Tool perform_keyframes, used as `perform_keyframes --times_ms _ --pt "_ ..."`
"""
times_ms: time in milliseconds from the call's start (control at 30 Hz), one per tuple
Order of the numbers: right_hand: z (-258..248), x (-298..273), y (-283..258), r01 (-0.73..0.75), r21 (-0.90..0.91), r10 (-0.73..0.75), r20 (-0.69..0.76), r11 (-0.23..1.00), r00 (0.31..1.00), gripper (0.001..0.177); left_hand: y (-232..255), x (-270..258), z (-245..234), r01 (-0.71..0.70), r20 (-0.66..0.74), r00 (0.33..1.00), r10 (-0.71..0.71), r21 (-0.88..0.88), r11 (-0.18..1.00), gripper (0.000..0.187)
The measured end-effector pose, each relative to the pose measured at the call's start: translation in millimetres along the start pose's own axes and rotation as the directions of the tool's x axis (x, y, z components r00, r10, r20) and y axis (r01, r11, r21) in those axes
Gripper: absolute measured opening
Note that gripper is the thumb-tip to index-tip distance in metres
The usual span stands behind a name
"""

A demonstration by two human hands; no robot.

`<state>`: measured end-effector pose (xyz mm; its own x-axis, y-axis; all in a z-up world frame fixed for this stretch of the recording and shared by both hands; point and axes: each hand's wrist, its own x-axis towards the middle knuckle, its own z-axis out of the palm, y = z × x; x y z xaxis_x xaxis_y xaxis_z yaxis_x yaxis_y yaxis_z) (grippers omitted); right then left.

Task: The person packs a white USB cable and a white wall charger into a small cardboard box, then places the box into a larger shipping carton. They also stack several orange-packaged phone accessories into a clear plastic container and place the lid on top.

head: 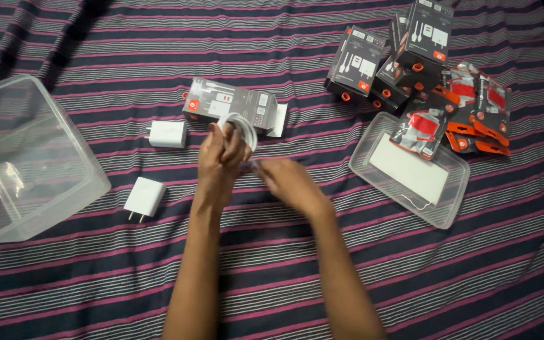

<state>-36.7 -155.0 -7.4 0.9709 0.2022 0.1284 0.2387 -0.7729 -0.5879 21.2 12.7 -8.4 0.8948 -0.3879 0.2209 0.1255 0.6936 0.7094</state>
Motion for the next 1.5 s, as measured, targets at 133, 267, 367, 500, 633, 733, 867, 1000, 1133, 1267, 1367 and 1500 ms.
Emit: perform_keyframes --times_ms 133,267,367,500,633,733,867,1000,1133,1267,1367,1500 --pt "8.0 -2.8 -33.0 0.165 -0.108 -0.169 -0.035 0.980 0.985 0.012 1.6 3.5 -12.7 0.054 -0.186 0.982 -0.009 0.237 0.970 0.043" --pt "-8.2 -5.2 -48.8 0.293 -0.181 -0.327 -0.201 0.939 0.923 0.031 3.8 2.8 -18.7 0.056 -0.120 0.993 -0.016 0.336 0.940 0.048" --pt "-21.9 -1.6 -45.2 0.285 -0.249 -0.347 -0.258 0.926 0.902 0.025 4.4 1.8 -16.8 0.143 -0.096 0.989 -0.116 0.345 0.928 0.052" --pt "-34.6 0.0 -37.2 0.347 -0.298 -0.442 -0.365 0.889 0.819 0.026 -3.7 2.3 -20.0 0.269 -0.088 0.963 -0.255 0.328 0.905 0.042" --pt "-39.3 -1.5 -35.9 0.390 -0.245 -0.458 -0.400 0.888 0.794 0.028 -24.3 5.3 -23.8 0.264 0.059 0.943 -0.329 0.473 0.841 0.055" --pt "-34.2 -1.2 -34.6 0.396 -0.084 -0.391 -0.435 0.914 0.811 0.031 -36.4 -0.8 -15.6 0.235 0.061 0.953 -0.297 0.468 0.852 0.052" --pt "-30.3 -2.9 -23.8 0.248 0.193 -0.165 -0.366 0.949 0.916 0.042 -29.9 2.2 -4.1 0.266 0.061 0.945 -0.321 0.427 0.864 0.056" --pt "-27.6 -3.8 -12.7 0.195 0.243 -0.082 -0.409 0.950 0.909 0.038 -30.0 2.7 -0.1 0.194 0.157 0.945 -0.287 0.440 0.877 0.051" --pt "-24.2 -1.4 -1.8 0.160 0.245 -0.028 -0.466 0.956 0.884 0.034 -46.6 3.3 -2.3 0.061 0.229 0.955 -0.188 0.470 0.880 0.043" --pt "-27.9 -3.4 2.2 0.179 0.178 -0.051 -0.557 0.968 0.829 0.030 -59.1 -0.7 18.5 -0.046 0.197 0.976 -0.092 0.602 0.797 0.044" --pt "-35.7 -10.0 4.6 0.244 0.112 -0.123 -0.622 0.963 0.773 0.026 -59.6 -8.5 39.1 -0.090 0.217 0.975 -0.045 0.574 0.814 0.046" --pt "-44.0 -22.2 12.0 0.240 0.148 -0.097 -0.628 0.959 0.772 0.025 -65.7 -7.6 44.0 0.174 0.079 0.971 -0.224 0.411 0.895 0.050"
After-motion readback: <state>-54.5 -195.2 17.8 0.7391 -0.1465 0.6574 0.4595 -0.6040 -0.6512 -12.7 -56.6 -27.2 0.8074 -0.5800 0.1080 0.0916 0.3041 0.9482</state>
